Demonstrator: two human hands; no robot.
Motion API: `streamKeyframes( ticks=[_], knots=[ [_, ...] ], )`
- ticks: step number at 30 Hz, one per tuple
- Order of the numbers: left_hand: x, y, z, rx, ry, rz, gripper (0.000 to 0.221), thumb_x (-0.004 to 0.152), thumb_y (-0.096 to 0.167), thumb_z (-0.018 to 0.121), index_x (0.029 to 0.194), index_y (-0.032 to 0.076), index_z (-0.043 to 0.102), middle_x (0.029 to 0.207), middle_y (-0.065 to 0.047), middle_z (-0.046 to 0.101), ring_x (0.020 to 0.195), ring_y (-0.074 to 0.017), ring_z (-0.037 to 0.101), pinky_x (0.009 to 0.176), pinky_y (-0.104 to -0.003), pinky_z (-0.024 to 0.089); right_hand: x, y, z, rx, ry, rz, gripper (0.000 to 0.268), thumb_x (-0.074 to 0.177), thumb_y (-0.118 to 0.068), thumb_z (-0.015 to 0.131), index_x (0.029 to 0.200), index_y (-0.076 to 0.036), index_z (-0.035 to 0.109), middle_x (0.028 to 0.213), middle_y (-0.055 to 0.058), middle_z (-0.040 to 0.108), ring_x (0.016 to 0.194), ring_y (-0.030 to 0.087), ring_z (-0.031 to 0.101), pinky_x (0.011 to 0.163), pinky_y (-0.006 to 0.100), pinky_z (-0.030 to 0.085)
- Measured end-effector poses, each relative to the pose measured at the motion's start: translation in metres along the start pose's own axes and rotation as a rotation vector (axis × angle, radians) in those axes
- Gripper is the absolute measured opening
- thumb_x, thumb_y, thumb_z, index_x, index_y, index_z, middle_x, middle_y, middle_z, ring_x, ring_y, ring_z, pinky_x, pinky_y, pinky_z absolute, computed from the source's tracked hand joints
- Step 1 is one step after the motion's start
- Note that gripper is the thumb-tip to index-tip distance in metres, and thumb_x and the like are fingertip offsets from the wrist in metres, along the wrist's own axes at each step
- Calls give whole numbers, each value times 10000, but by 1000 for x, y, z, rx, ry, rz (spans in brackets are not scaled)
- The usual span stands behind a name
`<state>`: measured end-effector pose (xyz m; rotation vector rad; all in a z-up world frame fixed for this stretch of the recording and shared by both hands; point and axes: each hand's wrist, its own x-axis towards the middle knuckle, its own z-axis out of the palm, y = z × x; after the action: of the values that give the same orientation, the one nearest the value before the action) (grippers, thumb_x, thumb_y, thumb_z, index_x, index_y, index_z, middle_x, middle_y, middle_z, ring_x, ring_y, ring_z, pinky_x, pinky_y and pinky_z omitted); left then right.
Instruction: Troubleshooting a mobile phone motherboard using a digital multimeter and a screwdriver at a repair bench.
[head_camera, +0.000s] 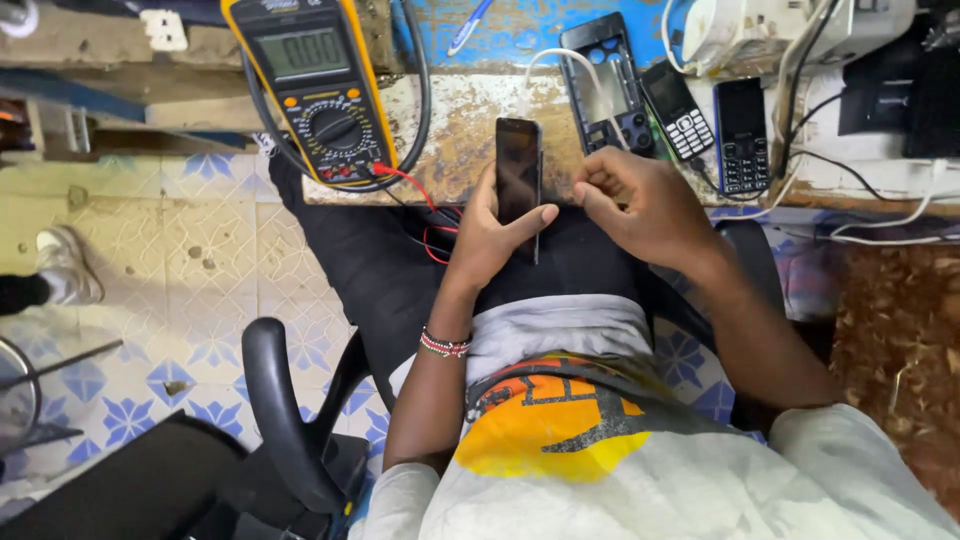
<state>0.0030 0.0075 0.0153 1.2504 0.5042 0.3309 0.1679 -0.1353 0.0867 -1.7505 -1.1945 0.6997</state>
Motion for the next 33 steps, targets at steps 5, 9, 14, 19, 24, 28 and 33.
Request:
streamKeyframes(
  ticks=[5, 9, 14, 19, 24, 28, 33],
  knots=[
    [0, -8, -4, -131, -44, -17, 834, 892, 254, 866, 1550, 48, 397, 1306, -228, 644, 1215, -286, 625, 1026, -505, 555, -51, 35, -17, -373, 452, 119, 61, 1068, -80, 729, 1117, -116, 731, 914, 74, 754, 836, 280, 732, 719, 385, 569],
    [-5, 13, 0, -161, 42, -88, 661, 865, 260, 790, 1412, 49, 485, 1030, -2, 557, 896, -88, 540, 743, -255, 498, -67, 54, -20, -700, 428, 208, 118, 1091, -121, 771, 1146, -33, 716, 1041, 111, 722, 927, 300, 676, 796, 433, 522],
    [-8, 19, -2, -163, 49, -122, 623, 855, 274, 782, 1371, 50, 512, 907, -2, 535, 787, -94, 537, 676, -270, 497, -63, 84, -14, -902, 309, 336, 255, 1017, -285, 832, 1172, -106, 737, 1065, 103, 661, 863, 387, 666, 699, 521, 520],
    [-10, 18, -7, -202, 53, -145, 692, 853, 271, 785, 1429, 51, 471, 902, -13, 522, 765, -112, 548, 662, -285, 524, -57, 36, -29, -746, 243, 608, 213, 1164, -303, 652, 1165, -94, 693, 921, 71, 750, 713, 265, 671, 622, 451, 515],
    [-10, 23, -4, -186, 33, -145, 749, 856, 283, 778, 1483, 55, 436, 934, -12, 533, 807, -111, 546, 698, -283, 512, -94, -9, -49, -835, 431, 132, 126, 1244, -15, 818, 1273, 102, 783, 971, 160, 746, 717, 220, 651, 604, 332, 522],
    [-11, 24, -3, -154, 33, -117, 742, 860, 303, 782, 1478, 54, 454, 1099, -13, 566, 986, -115, 545, 854, -281, 488, -97, -53, -48, -523, 420, -19, 114, 1175, 215, 770, 1264, 265, 721, 1064, 326, 712, 755, 268, 602, 638, 328, 465],
    [-13, 27, -2, -132, 38, -115, 817, 848, 325, 785, 1522, 45, 418, 1351, -59, 579, 1229, -179, 572, 1007, -328, 505, -72, 13, -14, -676, 408, -78, 76, 1093, 50, 820, 1118, 8, 762, 868, 104, 710, 699, 210, 634, 630, 364, 502]
  ],
)
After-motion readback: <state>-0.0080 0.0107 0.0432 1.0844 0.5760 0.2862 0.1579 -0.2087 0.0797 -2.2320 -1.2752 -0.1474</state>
